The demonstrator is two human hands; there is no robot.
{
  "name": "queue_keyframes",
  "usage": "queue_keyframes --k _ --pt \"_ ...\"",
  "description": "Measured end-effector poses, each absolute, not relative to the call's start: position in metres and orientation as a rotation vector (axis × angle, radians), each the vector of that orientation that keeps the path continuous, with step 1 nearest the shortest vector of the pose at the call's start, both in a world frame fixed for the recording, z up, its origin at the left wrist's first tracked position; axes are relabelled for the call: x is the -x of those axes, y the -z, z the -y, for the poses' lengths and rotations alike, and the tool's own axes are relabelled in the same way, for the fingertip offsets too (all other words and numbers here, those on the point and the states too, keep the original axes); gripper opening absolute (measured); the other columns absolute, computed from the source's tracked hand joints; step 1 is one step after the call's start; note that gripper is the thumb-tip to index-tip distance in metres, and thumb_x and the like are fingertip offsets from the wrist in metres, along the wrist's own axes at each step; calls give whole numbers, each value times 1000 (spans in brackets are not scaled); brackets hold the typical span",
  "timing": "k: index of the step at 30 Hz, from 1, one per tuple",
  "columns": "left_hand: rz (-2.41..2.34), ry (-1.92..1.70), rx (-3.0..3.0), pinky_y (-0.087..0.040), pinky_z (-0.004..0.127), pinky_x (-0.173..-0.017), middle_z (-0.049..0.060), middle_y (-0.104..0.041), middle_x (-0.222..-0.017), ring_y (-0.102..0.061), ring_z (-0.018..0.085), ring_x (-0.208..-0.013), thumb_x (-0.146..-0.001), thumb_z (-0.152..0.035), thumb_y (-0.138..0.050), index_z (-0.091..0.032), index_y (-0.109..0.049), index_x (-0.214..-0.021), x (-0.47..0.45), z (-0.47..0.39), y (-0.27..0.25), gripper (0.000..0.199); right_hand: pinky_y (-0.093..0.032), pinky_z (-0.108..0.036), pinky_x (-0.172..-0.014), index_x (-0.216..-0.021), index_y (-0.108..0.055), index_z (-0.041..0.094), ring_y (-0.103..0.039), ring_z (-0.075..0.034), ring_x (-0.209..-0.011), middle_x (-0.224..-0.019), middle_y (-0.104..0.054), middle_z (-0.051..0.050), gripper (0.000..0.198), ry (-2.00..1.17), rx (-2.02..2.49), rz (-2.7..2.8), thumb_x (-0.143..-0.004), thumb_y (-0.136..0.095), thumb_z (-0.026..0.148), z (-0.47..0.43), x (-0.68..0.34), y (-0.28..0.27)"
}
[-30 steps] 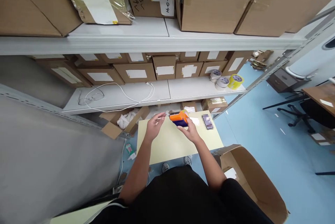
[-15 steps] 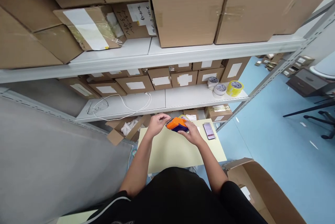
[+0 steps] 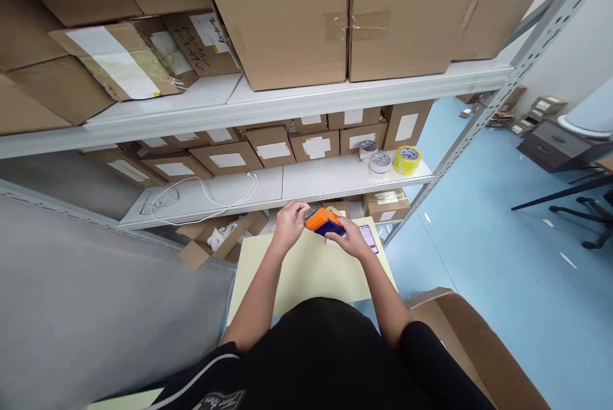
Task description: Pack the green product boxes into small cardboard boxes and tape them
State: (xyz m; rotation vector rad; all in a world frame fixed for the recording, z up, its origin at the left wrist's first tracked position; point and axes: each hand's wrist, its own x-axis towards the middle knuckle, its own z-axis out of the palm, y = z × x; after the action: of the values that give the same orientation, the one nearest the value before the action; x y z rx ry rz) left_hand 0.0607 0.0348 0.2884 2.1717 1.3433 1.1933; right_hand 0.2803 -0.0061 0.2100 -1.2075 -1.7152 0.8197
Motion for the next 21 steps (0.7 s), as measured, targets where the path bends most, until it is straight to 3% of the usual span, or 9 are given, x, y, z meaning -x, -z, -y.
queue_keyframes --k 21 --pt "-1616 -1259 -2293 -51 35 -83 6 -69 -88 -64 23 -89 -100 -14 -50 -22 -65 -89 -80 -6 -325 20 -45 -32 -70 -101 -66 21 -59 -22 -78 -88 -67 -4 42 -951 1113 1731 -90 -67 63 8 -323 -210"
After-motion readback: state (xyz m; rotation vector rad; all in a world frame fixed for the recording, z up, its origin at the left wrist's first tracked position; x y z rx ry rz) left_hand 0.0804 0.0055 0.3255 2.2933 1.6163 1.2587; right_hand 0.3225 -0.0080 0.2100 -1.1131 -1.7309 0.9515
